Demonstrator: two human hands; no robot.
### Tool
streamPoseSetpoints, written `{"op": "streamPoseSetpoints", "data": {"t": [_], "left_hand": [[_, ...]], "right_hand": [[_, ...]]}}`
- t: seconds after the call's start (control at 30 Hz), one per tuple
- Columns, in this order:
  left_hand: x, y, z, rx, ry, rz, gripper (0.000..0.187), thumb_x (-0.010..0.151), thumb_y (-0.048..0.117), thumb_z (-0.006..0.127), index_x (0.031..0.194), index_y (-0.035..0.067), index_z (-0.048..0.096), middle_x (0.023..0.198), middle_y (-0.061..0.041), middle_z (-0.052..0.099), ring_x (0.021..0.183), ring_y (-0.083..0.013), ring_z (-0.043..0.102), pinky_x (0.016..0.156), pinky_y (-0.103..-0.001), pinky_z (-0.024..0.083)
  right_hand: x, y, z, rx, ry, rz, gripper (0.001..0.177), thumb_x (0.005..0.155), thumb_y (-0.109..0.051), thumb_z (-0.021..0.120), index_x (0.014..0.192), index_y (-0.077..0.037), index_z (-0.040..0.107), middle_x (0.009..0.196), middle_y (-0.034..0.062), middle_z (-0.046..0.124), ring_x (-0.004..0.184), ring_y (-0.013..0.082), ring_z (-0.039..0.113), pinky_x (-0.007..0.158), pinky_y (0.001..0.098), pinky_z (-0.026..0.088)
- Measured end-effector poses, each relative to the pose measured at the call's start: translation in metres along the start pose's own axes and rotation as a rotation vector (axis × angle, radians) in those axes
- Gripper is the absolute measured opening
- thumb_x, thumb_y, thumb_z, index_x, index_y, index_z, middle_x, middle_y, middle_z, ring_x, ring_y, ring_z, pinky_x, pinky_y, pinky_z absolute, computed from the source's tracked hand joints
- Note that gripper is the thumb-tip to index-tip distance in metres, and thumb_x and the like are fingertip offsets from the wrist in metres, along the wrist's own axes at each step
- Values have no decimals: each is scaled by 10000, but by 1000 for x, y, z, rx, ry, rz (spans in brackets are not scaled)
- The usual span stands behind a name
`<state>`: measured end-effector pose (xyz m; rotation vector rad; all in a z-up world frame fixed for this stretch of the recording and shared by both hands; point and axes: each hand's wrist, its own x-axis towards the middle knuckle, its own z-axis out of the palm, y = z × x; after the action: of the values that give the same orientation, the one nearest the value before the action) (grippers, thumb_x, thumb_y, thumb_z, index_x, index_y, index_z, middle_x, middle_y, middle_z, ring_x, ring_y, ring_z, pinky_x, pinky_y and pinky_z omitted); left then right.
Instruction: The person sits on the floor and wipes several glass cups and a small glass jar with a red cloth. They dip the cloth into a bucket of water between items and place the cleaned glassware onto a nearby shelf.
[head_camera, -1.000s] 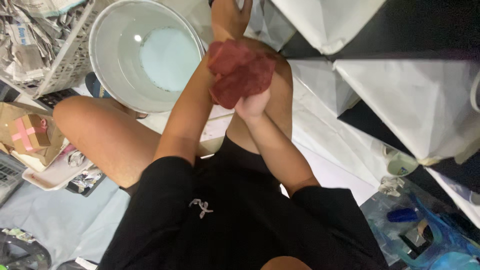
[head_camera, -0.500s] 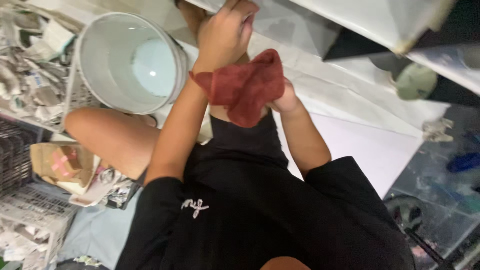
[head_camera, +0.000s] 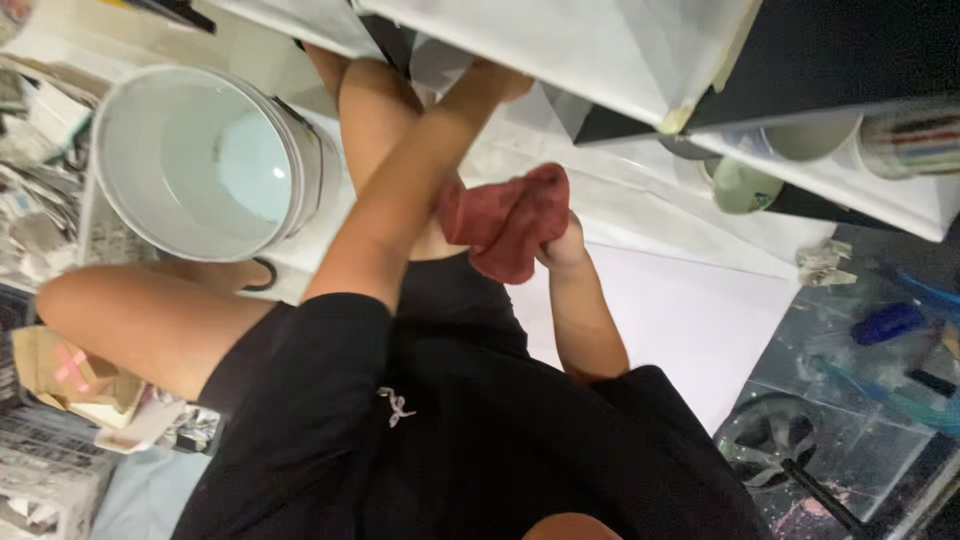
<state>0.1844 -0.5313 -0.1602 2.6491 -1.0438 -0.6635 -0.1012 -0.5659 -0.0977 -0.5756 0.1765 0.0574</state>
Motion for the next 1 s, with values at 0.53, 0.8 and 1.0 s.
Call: {"op": "streamPoseSetpoints", "data": {"t": [0.53, 0.8, 1.0], "left_hand": [[-172, 7, -65, -44, 467, 496, 159, 1034, 77, 614, 1156, -15, 659, 1401, -139, 618, 1161, -331, 641, 1027, -438, 523], [-349, -56, -167, -297, 626, 384, 238, 955, 14, 774, 1182, 11, 702, 1309, -151, 643, 1188, -325, 661, 981, -408, 553], [-440, -187, -148, -905, 974, -65, 41, 992, 16, 745, 1024, 15, 720, 1125, -94, 690, 958, -186, 632, 849, -312, 508]], "right_hand": [[21, -22, 7, -241, -135, 231, 413, 1085, -325, 510, 1376, -34, 475, 1326, 156, 620, 1233, 278, 626, 1084, 433, 526], [37, 9, 60, -190, -168, 250, 433, 1094, -338, 488, 1395, -28, 481, 1350, 145, 609, 1254, 268, 616, 1109, 425, 516], [107, 56, 138, -110, -285, 246, 449, 1100, -349, 472, 1410, -24, 486, 1368, 136, 601, 1271, 260, 609, 1127, 419, 508]]}}
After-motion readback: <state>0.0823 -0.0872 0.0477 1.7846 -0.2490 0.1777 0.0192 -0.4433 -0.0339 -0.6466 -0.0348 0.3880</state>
